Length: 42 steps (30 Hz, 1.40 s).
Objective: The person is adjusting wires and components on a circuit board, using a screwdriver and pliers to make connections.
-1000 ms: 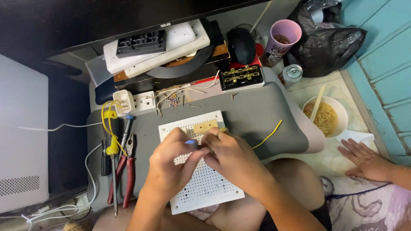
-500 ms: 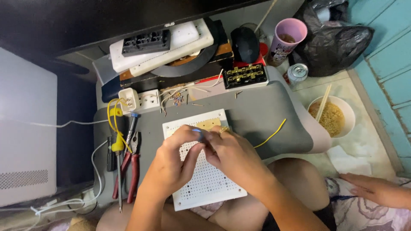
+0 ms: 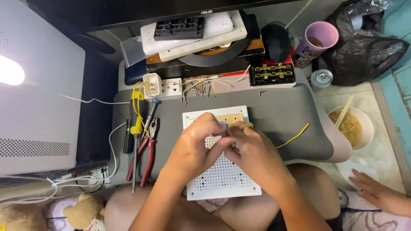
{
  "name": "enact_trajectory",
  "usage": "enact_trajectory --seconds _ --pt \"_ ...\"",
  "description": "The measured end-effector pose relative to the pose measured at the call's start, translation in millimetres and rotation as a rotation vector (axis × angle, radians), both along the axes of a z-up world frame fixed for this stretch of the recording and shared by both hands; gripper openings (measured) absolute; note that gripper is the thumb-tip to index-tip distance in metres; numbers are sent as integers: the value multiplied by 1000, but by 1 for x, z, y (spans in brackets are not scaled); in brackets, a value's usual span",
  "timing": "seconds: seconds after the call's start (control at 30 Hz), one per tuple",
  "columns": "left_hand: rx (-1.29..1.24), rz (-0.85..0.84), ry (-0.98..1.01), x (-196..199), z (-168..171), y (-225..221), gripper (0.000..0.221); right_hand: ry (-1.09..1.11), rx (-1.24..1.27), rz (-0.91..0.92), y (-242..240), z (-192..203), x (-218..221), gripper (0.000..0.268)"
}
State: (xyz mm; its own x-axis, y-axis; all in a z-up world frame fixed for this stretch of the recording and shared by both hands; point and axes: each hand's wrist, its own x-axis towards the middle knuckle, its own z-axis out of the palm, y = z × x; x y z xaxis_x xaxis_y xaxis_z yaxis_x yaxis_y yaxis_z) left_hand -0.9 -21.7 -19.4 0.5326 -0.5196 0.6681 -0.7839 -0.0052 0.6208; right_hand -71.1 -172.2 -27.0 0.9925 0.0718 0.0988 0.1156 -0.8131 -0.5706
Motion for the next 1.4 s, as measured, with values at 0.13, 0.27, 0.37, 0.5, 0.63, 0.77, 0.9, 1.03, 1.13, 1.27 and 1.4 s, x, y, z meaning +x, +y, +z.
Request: enact_trajectory --seconds 0.13,0.27,0.37,0.5,0.63,0.77,0.9,1.03,1.13,1.27,1.4 --pt "36 -96 62 0 17 7 29 13 -20 -15 1 4 3 16" --pt "-7 -55 -19 1 7 7 26 -8 16 -21 4 8 0 19" --pt "1 -81 -12 3 15 8 28 -12 6 -27 3 11 1 17" --pt "40 -3 105 1 1 8 20 -82 -24 -28 4 6 -2 19" --pt "-33 -86 7 3 12 5 30 -144 -76 -42 4 4 1 19" --pt "-29 -38 48 2 -5 8 26 -148 -33 -42 1 -2 -3 16" --pt "85 -118 190 -7 16 9 17 -144 29 -17 0 -16 -3 18" --pt "88 47 29 -9 18 1 30 -172 -54 -53 2 -15 -11 15" --pt "43 -141 48 -10 21 -2 32 -136 -163 -77 6 -15 -11 15" --pt "128 24 5 -14 18 1 22 -103 -182 -86 10 -16 -12 12" --pt "53 -81 121 -15 19 3 19 -95 -182 -119 13 -9 -10 11"
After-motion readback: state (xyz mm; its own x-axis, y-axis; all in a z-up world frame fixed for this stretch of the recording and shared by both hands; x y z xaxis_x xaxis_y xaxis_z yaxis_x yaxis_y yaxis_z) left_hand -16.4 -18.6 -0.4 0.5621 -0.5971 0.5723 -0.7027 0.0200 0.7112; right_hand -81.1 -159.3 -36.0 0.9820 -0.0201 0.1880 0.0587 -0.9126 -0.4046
